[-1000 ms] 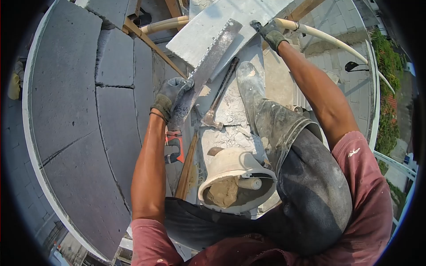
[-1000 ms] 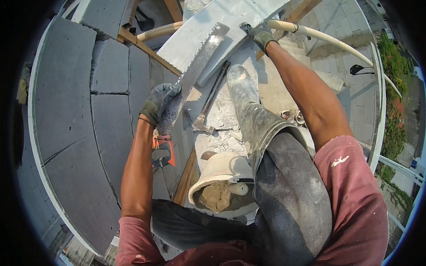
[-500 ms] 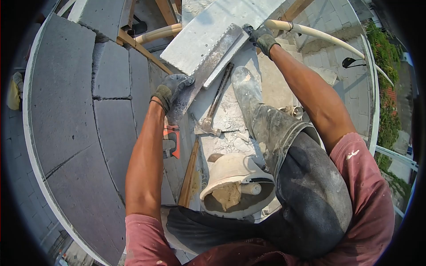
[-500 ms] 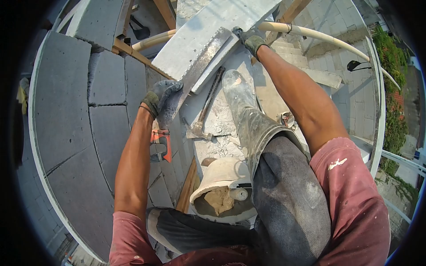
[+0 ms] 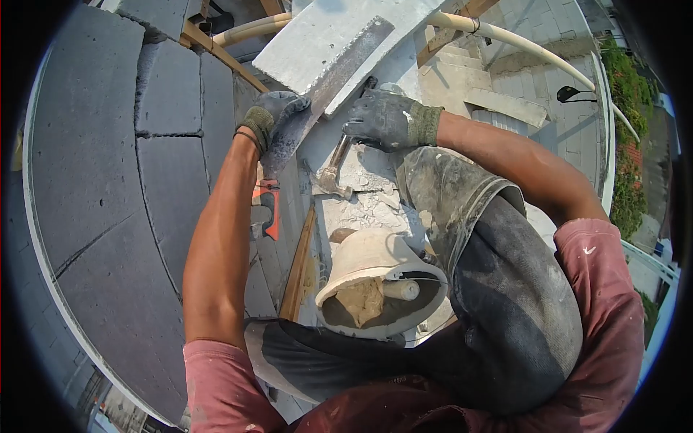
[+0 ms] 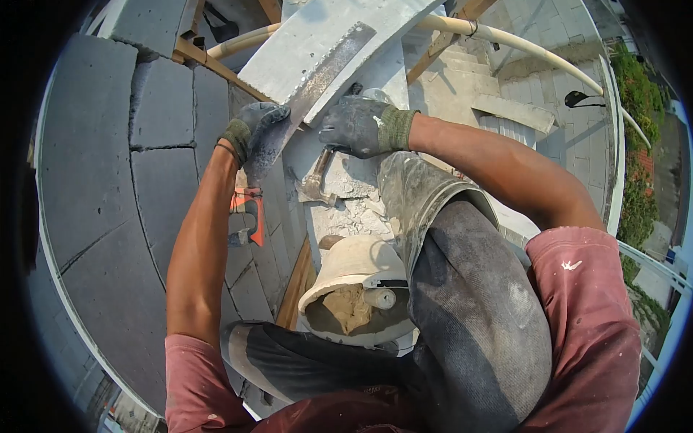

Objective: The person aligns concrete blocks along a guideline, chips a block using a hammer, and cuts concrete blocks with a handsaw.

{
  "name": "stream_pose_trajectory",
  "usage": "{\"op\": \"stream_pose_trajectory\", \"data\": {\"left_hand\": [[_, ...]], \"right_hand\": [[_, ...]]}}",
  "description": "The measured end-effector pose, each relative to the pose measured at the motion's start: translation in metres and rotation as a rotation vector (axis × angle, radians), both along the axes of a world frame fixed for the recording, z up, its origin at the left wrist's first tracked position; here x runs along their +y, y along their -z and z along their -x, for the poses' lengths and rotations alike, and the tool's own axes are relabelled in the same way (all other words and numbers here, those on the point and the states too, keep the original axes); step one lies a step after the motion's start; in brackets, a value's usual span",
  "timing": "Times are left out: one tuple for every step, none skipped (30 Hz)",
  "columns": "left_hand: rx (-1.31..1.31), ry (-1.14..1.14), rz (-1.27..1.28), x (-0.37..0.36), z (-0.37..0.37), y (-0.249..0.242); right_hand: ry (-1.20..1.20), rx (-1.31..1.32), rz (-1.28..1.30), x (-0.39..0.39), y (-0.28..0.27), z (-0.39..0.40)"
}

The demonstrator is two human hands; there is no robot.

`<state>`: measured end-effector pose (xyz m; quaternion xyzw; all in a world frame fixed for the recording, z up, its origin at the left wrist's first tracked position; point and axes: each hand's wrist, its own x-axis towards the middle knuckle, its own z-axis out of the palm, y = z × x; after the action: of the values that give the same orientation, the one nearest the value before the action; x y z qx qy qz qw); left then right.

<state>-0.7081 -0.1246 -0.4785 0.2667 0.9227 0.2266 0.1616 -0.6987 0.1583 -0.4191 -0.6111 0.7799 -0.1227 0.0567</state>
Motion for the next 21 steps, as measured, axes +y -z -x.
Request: {"op": "stream_pose_trajectory", "data": {"left_hand": [[-0.02,0.003,-0.006,0.0,0.004,0.0],[-0.042,0.006,-0.01,-0.001,0.004,-0.001],[0.003,0.011,-0.075,0.002,-0.003,-0.016],[-0.018,0.011,-0.076,0.002,-0.002,-0.013],[-0.137,-0.047,-0.024,0.004,0.004,-0.009],[-0.04,0.019,-0.059,0.001,0.003,-0.009],[0.062,0.082,-0.09,-0.002,0.001,-0.011],[0.057,0.081,-0.089,0.0,-0.002,-0.012],[-0.278,-0.226,-0.223,0.008,-0.003,-0.024],[-0.608,-0.536,-0.355,0.013,-0.002,-0.032],[-0.606,-0.54,-0.355,0.013,-0.002,-0.035],[-0.55,-0.512,-0.347,0.013,-0.003,-0.037],[-0.496,-0.485,-0.34,0.012,-0.006,-0.036],[-0.499,-0.484,-0.345,0.012,-0.007,-0.035],[-0.532,-0.507,-0.357,0.011,-0.006,-0.033],[-0.568,-0.523,-0.371,0.011,-0.004,-0.028],[-0.496,-0.408,-0.28,0.008,0.001,-0.019],[-0.5,-0.396,-0.297,0.008,0.001,-0.019],[-0.564,-0.443,-0.296,0.009,0.003,-0.021],[-0.635,-0.486,-0.29,0.009,0.002,-0.019],[-0.634,-0.446,-0.294,0.004,0.005,-0.009]], "right_hand": [[-0.006,-0.013,-0.003,-0.005,0.01,-0.003],[-0.122,-0.039,-0.111,-0.01,0.02,-0.005],[-0.238,-0.068,-0.217,-0.016,0.029,-0.008],[-0.24,-0.089,-0.217,-0.023,0.033,-0.008],[-0.291,-0.043,-0.225,-0.029,0.037,-0.007],[-0.342,0.01,-0.23,-0.035,0.039,-0.007],[-0.393,0.001,-0.222,-0.041,0.038,-0.011],[-0.393,-0.003,-0.219,-0.045,0.036,-0.016],[-0.464,0.009,-0.213,-0.048,0.038,-0.022],[-0.536,0.024,-0.208,-0.055,0.035,-0.026],[-0.644,0.02,-0.251,-0.065,0.033,-0.031],[-0.649,0.017,-0.251,-0.075,0.027,-0.038],[-0.694,0.023,-0.22,-0.082,0.019,-0.045],[-0.733,0.03,-0.192,-0.086,0.01,-0.047],[-0.658,0.028,-0.166,-0.085,0.0,-0.044],[-0.649,0.023,-0.18,-0.076,-0.012,-0.039],[-0.386,-0.091,0.031,-0.058,-0.027,-0.032],[-0.121,-0.19,0.237,-0.037,-0.042,-0.024],[0.122,-0.246,0.248,-0.014,-0.055,-0.016],[0.371,-0.301,0.258,0.015,-0.065,-0.016],[0.641,-0.407,0.215,0.054,-0.068,-0.029]]}}
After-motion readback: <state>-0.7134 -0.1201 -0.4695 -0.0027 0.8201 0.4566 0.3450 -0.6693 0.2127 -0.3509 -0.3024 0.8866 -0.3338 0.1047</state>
